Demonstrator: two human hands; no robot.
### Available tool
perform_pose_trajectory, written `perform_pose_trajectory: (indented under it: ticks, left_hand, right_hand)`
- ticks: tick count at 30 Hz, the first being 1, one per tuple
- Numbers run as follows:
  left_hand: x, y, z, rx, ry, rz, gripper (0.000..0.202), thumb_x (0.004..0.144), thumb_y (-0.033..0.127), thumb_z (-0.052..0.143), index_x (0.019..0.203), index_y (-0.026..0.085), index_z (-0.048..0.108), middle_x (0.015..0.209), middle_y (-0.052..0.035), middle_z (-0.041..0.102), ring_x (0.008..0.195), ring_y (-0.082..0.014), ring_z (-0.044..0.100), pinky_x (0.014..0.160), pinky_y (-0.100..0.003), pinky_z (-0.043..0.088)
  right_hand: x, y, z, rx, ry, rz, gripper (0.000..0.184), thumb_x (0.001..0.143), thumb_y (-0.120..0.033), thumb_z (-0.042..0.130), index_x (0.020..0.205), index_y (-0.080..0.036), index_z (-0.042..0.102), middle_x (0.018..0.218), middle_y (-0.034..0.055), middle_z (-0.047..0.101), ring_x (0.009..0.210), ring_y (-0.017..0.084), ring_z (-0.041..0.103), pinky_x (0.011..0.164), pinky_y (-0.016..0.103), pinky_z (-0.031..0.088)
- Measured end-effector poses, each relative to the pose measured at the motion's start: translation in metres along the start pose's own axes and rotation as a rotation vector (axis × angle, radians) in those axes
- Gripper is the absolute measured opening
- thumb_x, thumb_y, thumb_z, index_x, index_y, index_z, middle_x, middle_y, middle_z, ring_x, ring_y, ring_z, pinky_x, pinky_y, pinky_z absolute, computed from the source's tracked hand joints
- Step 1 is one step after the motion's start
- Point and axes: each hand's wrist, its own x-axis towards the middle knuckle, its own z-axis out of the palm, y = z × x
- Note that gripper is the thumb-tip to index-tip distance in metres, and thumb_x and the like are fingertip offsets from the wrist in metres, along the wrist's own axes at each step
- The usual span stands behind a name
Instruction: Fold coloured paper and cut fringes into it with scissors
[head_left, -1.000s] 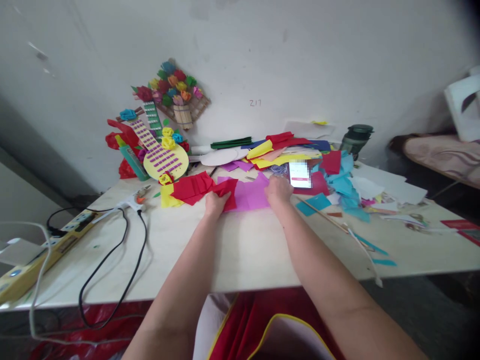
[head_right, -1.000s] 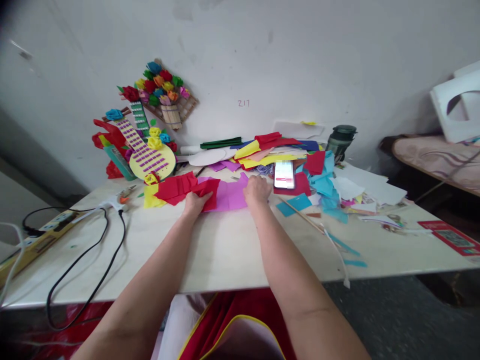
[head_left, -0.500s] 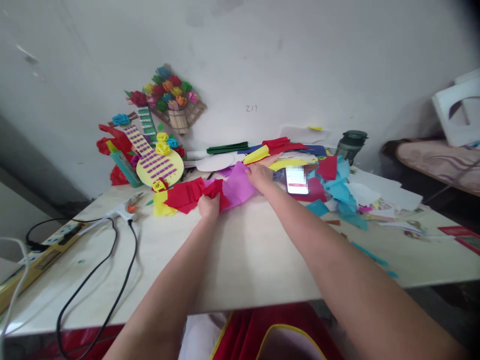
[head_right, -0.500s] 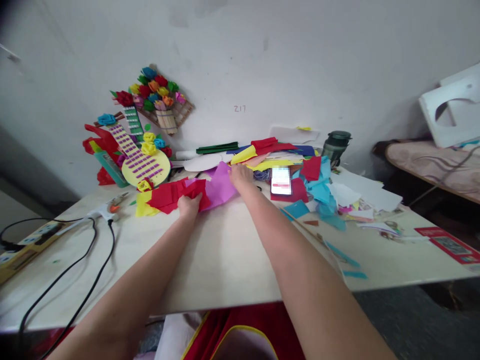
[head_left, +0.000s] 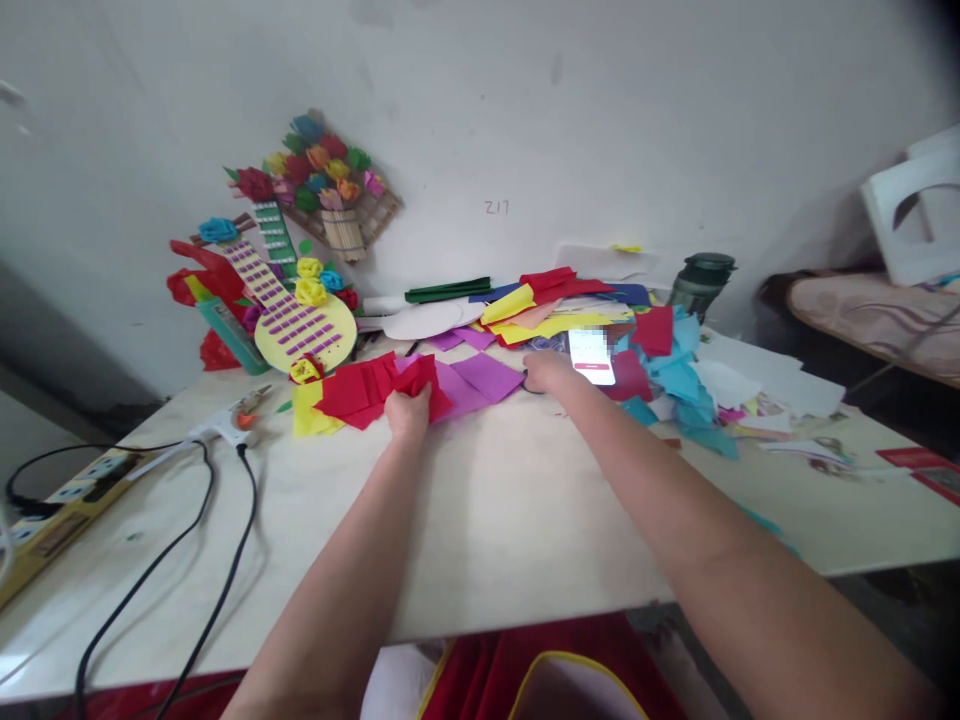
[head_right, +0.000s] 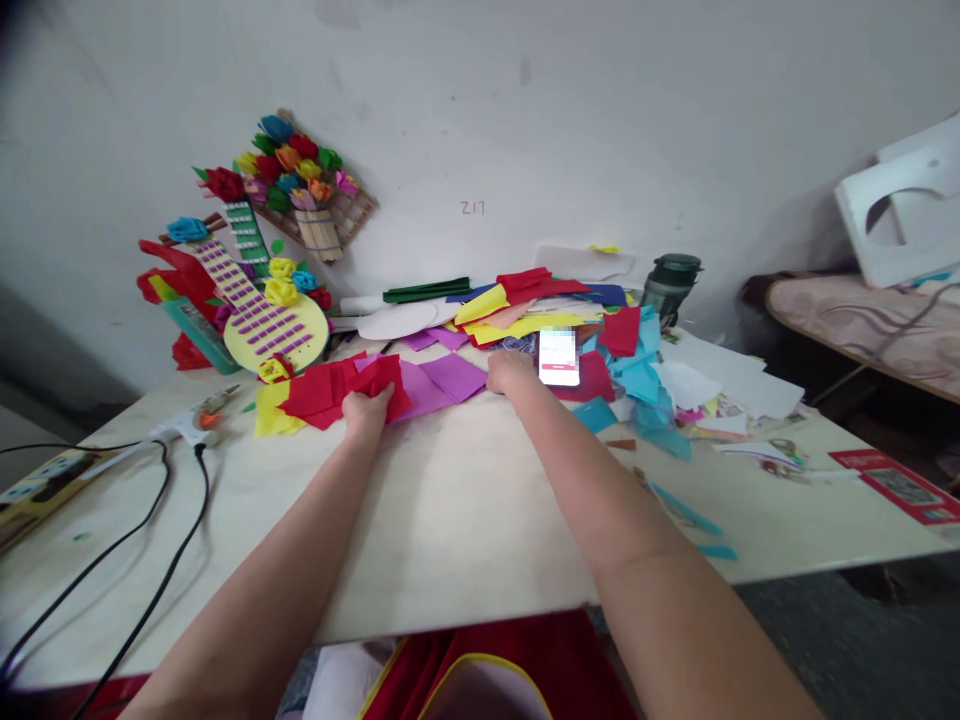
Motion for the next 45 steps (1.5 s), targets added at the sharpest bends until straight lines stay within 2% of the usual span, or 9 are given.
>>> perform_pose_trajectory:
  ticks: [7,13,16,20,24,30,35,39,45]
  left_hand:
    - [0.002,-0.004,0.0,-0.022,-0.013,0.008,0.026,0.058,0.039,0.07,0.063,0.014,0.064,0.063,-0.0095,0.063,0.069,-0.0259,0.064,0.06,-0.03,0.048]
    - [0.004,-0.006,0.001,-0.05,-0.008,0.021,0.032,0.057,0.042,0.071,0.068,0.013,0.065,0.069,-0.0116,0.065,0.073,-0.0273,0.064,0.062,-0.032,0.049]
    - [0.007,-0.01,0.003,-0.105,-0.015,0.023,0.035,0.057,0.044,0.07,0.071,0.012,0.066,0.071,-0.0123,0.066,0.074,-0.027,0.065,0.061,-0.031,0.05]
    - [0.012,-0.013,0.004,-0.163,-0.008,0.014,0.04,0.054,0.046,0.072,0.072,0.01,0.065,0.074,-0.0125,0.067,0.072,-0.0258,0.065,0.059,-0.03,0.05]
    - [0.012,-0.014,0.005,-0.199,-0.014,0.024,0.042,0.053,0.048,0.071,0.071,0.01,0.065,0.071,-0.0118,0.066,0.07,-0.0246,0.065,0.056,-0.028,0.049]
    - [0.011,-0.014,0.005,-0.194,-0.007,0.022,0.044,0.054,0.049,0.071,0.074,0.009,0.067,0.067,-0.0107,0.066,0.069,-0.0247,0.065,0.056,-0.029,0.049]
    - [0.013,-0.016,0.005,-0.245,0.002,0.009,0.041,0.056,0.044,0.071,0.08,0.01,0.068,0.067,-0.0089,0.066,0.07,-0.0232,0.065,0.059,-0.029,0.05]
    - [0.012,-0.015,0.006,-0.32,-0.006,-0.017,0.043,0.057,0.043,0.072,0.083,0.009,0.068,0.066,-0.0085,0.066,0.069,-0.0223,0.065,0.059,-0.029,0.05]
    - [0.011,-0.014,0.008,-0.374,-0.007,-0.038,0.043,0.056,0.042,0.073,0.084,0.01,0.068,0.067,-0.0083,0.066,0.067,-0.0215,0.065,0.059,-0.029,0.051]
  right_hand:
    - [-0.007,-0.01,-0.004,-0.038,0.066,-0.028,0.033,0.076,-0.012,0.053,0.106,-0.011,0.065,0.108,0.0194,0.063,0.1,0.03,0.059,0.08,0.039,0.045]
    - [-0.031,0.001,-0.035,0.1,0.256,0.193,0.029,0.073,-0.013,0.057,0.1,-0.011,0.067,0.1,0.018,0.066,0.097,0.029,0.061,0.075,0.034,0.047]
    - [-0.042,0.002,-0.037,0.423,0.31,0.18,0.024,0.075,-0.019,0.059,0.096,-0.015,0.067,0.093,0.0122,0.068,0.087,0.025,0.064,0.067,0.03,0.049]
    - [-0.052,-0.016,-0.019,1.206,0.085,-0.001,0.03,0.077,-0.024,0.061,0.107,-0.019,0.061,0.068,0.0014,0.065,0.054,0.012,0.061,0.041,0.02,0.043]
    - [-0.063,-0.046,0.002,1.542,-0.019,-0.085,0.032,0.073,-0.04,0.067,0.092,-0.016,0.057,0.053,-0.0029,0.057,0.041,0.01,0.056,0.029,0.017,0.034]
    - [-0.08,-0.084,0.012,1.602,-0.137,-0.078,0.047,0.075,-0.058,0.057,0.099,-0.019,0.047,0.055,-0.0003,0.064,0.042,0.013,0.06,0.029,0.016,0.037]
    - [-0.078,-0.092,0.022,1.548,-0.161,0.008,0.061,0.073,-0.061,0.058,0.114,-0.019,0.044,0.062,0.0009,0.066,0.04,0.011,0.059,0.028,0.015,0.033]
    - [-0.075,-0.092,0.026,1.598,-0.154,0.025,0.051,0.074,-0.059,0.057,0.102,-0.017,0.049,0.07,0.0043,0.068,0.042,0.011,0.06,0.029,0.016,0.034]
    - [-0.08,-0.094,0.019,1.595,-0.099,0.059,0.044,0.074,-0.054,0.061,0.094,-0.017,0.049,0.057,-0.0002,0.065,0.035,0.007,0.052,0.028,0.014,0.029]
